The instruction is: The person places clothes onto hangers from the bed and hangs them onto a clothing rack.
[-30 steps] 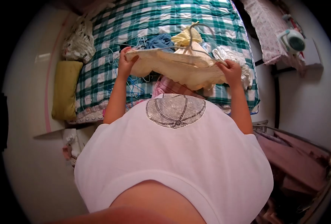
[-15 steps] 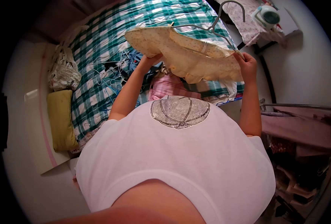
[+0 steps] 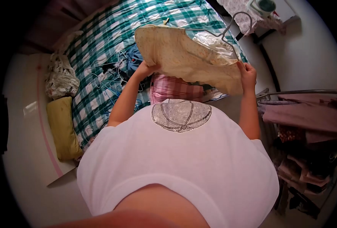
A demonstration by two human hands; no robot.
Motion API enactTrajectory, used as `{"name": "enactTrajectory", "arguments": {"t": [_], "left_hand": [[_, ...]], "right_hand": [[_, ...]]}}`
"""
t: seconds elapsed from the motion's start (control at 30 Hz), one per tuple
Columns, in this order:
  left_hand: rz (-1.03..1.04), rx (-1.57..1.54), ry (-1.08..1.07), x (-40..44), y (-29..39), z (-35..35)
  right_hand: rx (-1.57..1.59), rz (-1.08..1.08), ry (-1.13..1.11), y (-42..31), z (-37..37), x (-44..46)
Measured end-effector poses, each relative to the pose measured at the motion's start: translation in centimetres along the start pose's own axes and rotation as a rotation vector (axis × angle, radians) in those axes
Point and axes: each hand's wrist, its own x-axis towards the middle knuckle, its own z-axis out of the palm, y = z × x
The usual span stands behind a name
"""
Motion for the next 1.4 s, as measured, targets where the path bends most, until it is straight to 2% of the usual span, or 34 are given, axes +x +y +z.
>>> {"name": "enactTrajectory", "arguments": {"t": [0.13, 0.17, 0.27, 0.33, 0.4, 0.47, 0.53, 0.57, 0.6, 0.67, 0.77, 0.87, 0.9, 1.0, 1.1, 1.3, 1.4], "left_hand": [[0.047, 0.133, -0.21, -2.3, 2.1, 2.7], [0.05, 0.109, -0.192, -2.7, 2.5, 3.8], [0.1, 0.366, -0.137, -3.0, 0.4, 5.4], [0.201, 0.312, -0.149, -2.8, -0.2, 6.9], [0.173, 0.291, -0.228, -2.8, -2.3, 7.8], [0.474, 0.745, -0.144, -2.0, -8.8, 6.3], [0.156, 0.648, -0.122, -3.3, -8.9, 7.2], [0.019, 0.276, -0.024, -4.2, -9.1, 8.0], [0.042, 0.139, 0.077, -5.9, -7.0, 9.5], [0.149, 0.181, 0.143, -6.9, -6.2, 11.0], [0.17, 0.212, 0.049, -7.5, -5.5, 13.6], [0.235, 0.089, -0.01, -7.9, -4.1, 18.2], [0.143, 0.248, -0.051, -8.1, -3.4, 19.4], [0.223, 0.124, -0.158, -7.5, -3.8, 24.5], [0.198, 0.15, -0.29, -8.1, -1.9, 30.0], [0.246, 0.07, -0.586, -7.4, -1.0, 39.6], [0.232, 0.237, -0.692, -6.4, -1.6, 43.7]], "right_hand": [[0.045, 0.025, -0.012, -2.0, -0.6, -1.2], [0.079, 0.032, -0.011, -2.7, -0.4, -1.6], [0.11, -0.003, 0.002, -3.1, -1.4, -2.4], [0.12, -0.024, 0.027, -3.1, -3.2, -2.9], [0.153, -0.013, 0.064, -3.1, -6.2, -4.6], [0.188, -0.011, 0.173, -3.8, -7.6, -6.1], [0.212, -0.009, 0.262, -3.6, -9.8, -7.6], [0.22, -0.012, 0.296, -2.7, -11.5, -8.1], [0.229, -0.017, 0.334, -2.0, -13.0, -8.7], [0.273, 0.008, 0.382, -1.0, -15.4, -10.6], [0.23, 0.069, 0.498, -0.9, -19.3, -15.1], [0.188, 0.071, 0.606, -0.9, -23.6, -20.1], [0.18, 0.059, 0.64, -0.8, -25.3, -21.8], [0.182, 0.048, 0.741, 0.2, -30.6, -27.2], [0.168, 0.078, 0.89, -1.5, -33.9, -33.6], [0.015, 0.104, 1.171, -3.4, -37.7, -44.7], [-0.057, 0.169, 1.325, -2.8, -38.6, -48.5]]}}
